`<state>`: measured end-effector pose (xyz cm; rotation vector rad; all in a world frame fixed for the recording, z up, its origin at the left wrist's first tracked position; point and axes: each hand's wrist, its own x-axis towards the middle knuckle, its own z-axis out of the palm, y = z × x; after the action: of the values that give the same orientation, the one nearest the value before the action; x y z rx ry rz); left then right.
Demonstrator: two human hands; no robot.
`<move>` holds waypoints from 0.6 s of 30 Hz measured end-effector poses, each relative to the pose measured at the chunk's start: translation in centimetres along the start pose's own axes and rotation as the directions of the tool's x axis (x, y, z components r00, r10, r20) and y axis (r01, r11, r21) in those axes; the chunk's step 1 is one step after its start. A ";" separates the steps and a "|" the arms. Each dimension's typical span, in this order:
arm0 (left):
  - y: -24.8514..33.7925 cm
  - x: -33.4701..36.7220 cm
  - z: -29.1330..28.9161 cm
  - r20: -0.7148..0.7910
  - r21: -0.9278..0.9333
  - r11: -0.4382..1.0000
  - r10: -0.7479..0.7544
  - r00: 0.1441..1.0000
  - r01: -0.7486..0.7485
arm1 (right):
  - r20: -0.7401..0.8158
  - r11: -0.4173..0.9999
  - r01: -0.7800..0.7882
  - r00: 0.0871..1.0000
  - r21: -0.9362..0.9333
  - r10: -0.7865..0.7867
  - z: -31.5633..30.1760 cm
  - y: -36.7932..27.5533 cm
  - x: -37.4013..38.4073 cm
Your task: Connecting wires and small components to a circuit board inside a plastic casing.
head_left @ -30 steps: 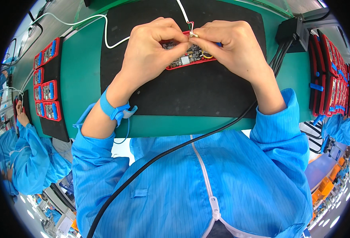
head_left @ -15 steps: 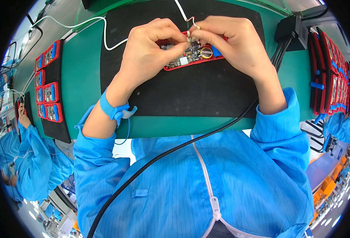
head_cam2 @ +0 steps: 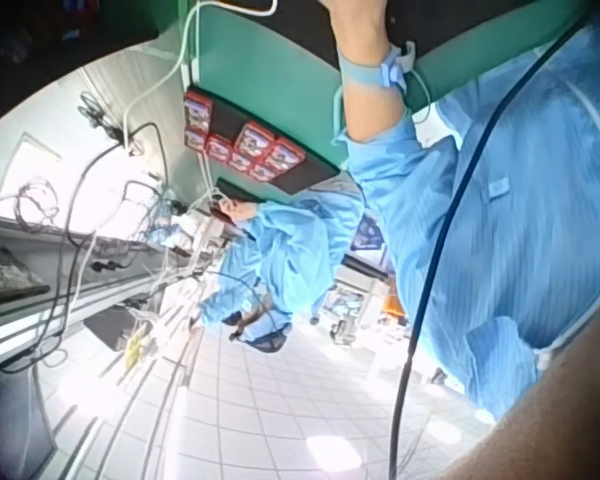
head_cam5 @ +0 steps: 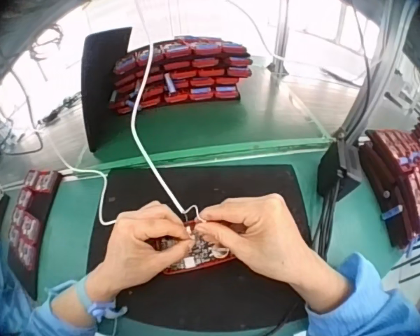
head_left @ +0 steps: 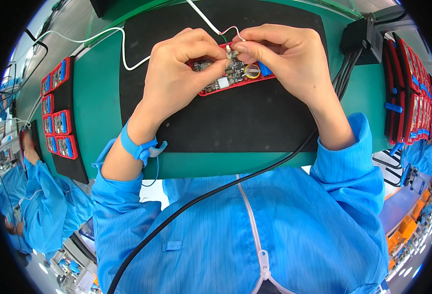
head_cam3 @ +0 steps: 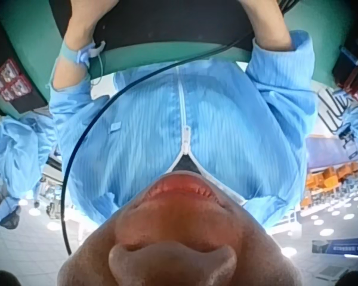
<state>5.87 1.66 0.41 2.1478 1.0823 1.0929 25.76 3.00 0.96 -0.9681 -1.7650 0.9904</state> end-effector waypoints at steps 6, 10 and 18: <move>0.1 0.0 -0.1 0.003 -0.016 0.999 -0.028 1.000 0.028 | 0.060 0.997 -0.021 0.998 -0.071 0.025 -0.1 -0.3 -0.1; 0.1 0.1 0.0 0.008 -0.027 0.999 -0.042 0.999 0.042 | 0.047 0.986 0.061 0.997 -0.154 -0.054 0.0 0.1 -0.1; 0.2 0.1 -0.1 0.015 -0.033 0.998 -0.055 0.998 0.056 | 0.052 0.979 0.090 0.995 -0.182 -0.082 -0.1 -0.1 -0.1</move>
<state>5.92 1.61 0.59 2.0838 1.1032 1.0620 25.85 2.86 1.01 -0.9812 -1.9454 0.8099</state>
